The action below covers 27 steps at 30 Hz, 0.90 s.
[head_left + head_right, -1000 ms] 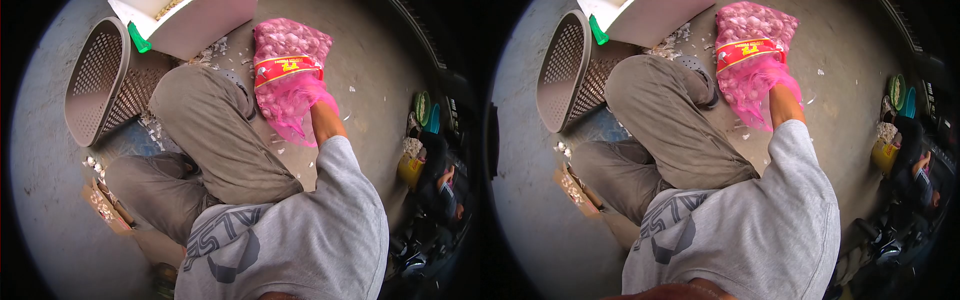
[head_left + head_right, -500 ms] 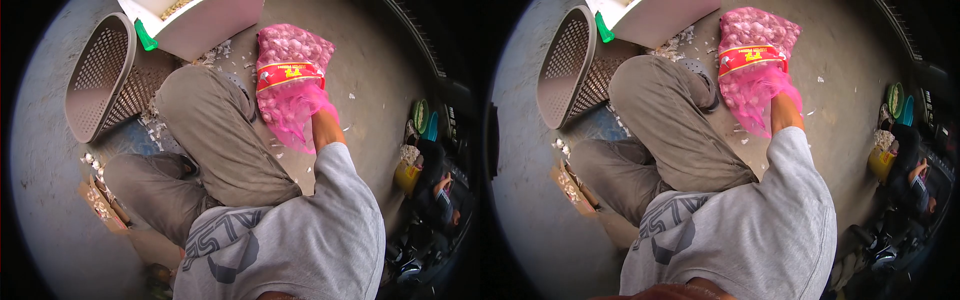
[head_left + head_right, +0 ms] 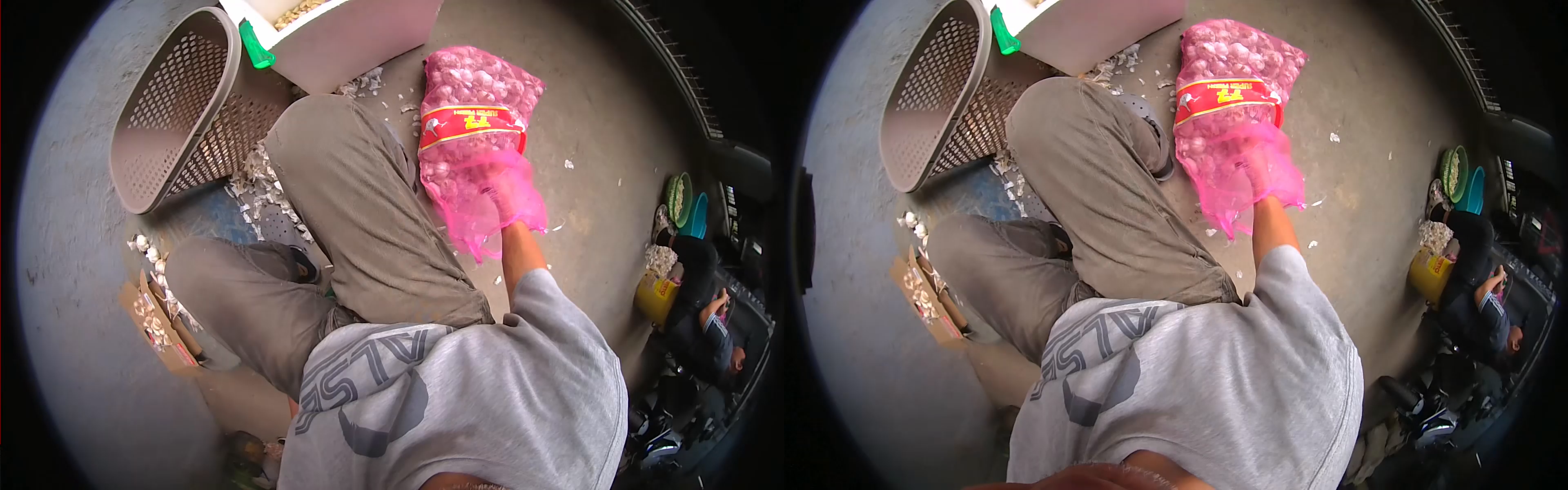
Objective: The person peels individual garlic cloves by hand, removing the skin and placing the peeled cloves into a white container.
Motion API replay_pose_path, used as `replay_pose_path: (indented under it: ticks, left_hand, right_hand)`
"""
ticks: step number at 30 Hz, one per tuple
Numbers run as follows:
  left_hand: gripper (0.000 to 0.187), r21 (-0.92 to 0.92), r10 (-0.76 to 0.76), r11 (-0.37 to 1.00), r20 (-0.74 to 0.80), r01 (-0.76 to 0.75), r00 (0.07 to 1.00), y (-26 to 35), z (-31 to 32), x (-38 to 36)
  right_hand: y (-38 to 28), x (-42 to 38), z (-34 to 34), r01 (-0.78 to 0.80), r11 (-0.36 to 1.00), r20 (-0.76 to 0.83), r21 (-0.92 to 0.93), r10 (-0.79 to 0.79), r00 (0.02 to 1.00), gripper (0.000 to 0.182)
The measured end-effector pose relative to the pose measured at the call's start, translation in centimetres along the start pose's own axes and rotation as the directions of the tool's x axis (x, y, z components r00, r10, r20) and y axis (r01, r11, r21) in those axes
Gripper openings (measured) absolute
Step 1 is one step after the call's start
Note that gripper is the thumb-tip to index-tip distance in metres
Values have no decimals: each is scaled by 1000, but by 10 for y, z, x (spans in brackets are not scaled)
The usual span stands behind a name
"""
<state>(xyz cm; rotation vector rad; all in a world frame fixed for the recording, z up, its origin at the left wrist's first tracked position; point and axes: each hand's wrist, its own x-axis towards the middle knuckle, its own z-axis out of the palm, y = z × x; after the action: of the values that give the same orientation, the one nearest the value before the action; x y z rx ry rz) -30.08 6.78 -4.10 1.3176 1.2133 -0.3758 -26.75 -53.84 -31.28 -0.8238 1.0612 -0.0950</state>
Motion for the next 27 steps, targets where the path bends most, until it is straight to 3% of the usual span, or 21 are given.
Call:
replay_pose_path:
  ticks: [7, 10, 15, 16, 17, 18, 19, 21, 23, 26, 27]
  left_hand:
    - [66, -60, 50, 997, 18, -49, 999, -2, -5, 3]
    - [67, -106, 113, 988, 4, -112, 994, 6, -9, 4]
    - [68, -189, 344, 911, -141, -366, 928, 41, -20, 13]
    - [67, -183, 397, 885, -183, -428, 899, 51, -29, 27]
    - [67, -172, 448, 856, -223, -488, 866, 60, -38, 41]
    - [62, -92, 544, 822, -163, -562, 823, 84, -31, 26]
    - [57, -12, 629, 775, -88, -632, 773, 115, -19, 4]
    - [39, 76, 815, 580, -71, -811, 576, 148, -6, -3]
    - [29, 87, 892, 451, 0, -888, 453, 167, 18, -16]
    - [23, 84, 931, 264, 237, -961, 276, 180, 65, -39]
    - [22, 68, 919, 191, 338, -979, 203, 183, 83, -45]
  right_hand:
    - [56, -45, -4, -106, 885, 119, 452, 58, 991, 37]
    - [77, -43, -32, -151, 988, 49, -37, 153, 987, 40]
    - [90, -59, -82, 14, 996, -19, -87, -16, 1000, 45]
    - [83, -60, -116, -94, 971, 10, -222, 99, 995, 45]
    - [76, -61, -139, -185, 914, 26, -361, 208, 978, 45]
    - [44, -116, -87, -157, 955, 24, -251, 168, 985, 37]
    - [18, -132, -101, -69, 567, 91, -821, 249, 964, 26]
    - [-12, -161, -117, -207, 526, 117, -825, 518, 847, 26]
    - [-77, -236, -46, -195, 532, 147, -824, 534, 833, 24]
    - [-136, -291, 43, 60, 760, 394, -648, 266, 880, 35]
    - [-148, -302, 80, 185, 811, 506, -555, 153, 849, 47]
